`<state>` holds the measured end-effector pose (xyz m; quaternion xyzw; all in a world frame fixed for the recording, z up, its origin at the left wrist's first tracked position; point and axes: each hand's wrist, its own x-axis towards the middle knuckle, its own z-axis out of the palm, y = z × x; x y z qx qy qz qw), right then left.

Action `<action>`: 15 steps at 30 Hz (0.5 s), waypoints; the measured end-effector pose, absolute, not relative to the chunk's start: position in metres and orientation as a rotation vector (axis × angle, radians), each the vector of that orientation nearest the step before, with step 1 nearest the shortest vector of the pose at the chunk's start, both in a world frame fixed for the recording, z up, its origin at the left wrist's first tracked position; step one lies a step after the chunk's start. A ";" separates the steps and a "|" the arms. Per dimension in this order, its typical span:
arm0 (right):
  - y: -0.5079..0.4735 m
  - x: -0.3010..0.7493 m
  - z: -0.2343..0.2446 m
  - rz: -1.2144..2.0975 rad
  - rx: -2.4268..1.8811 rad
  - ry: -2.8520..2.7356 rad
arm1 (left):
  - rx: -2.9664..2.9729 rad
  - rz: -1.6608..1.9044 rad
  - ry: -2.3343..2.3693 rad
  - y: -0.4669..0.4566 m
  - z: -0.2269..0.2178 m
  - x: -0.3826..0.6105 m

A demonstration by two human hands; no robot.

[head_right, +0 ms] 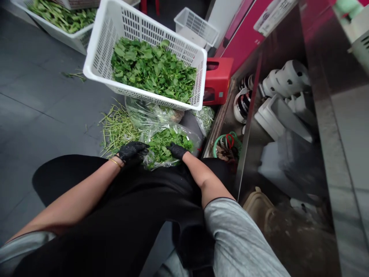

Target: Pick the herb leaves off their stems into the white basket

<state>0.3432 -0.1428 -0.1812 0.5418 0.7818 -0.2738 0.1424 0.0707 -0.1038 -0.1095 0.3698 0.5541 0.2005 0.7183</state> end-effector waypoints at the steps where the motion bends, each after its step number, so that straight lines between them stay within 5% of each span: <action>1: -0.142 0.340 -0.180 -0.784 1.501 2.242 | 0.818 0.432 1.216 -0.106 -0.110 0.070; 9: -0.090 0.343 -0.142 -0.572 1.485 2.248 | 0.812 0.615 1.192 -0.082 -0.111 0.045; 15: -0.063 0.307 -0.178 -0.631 1.231 2.291 | 0.878 0.538 1.177 -0.071 -0.109 0.060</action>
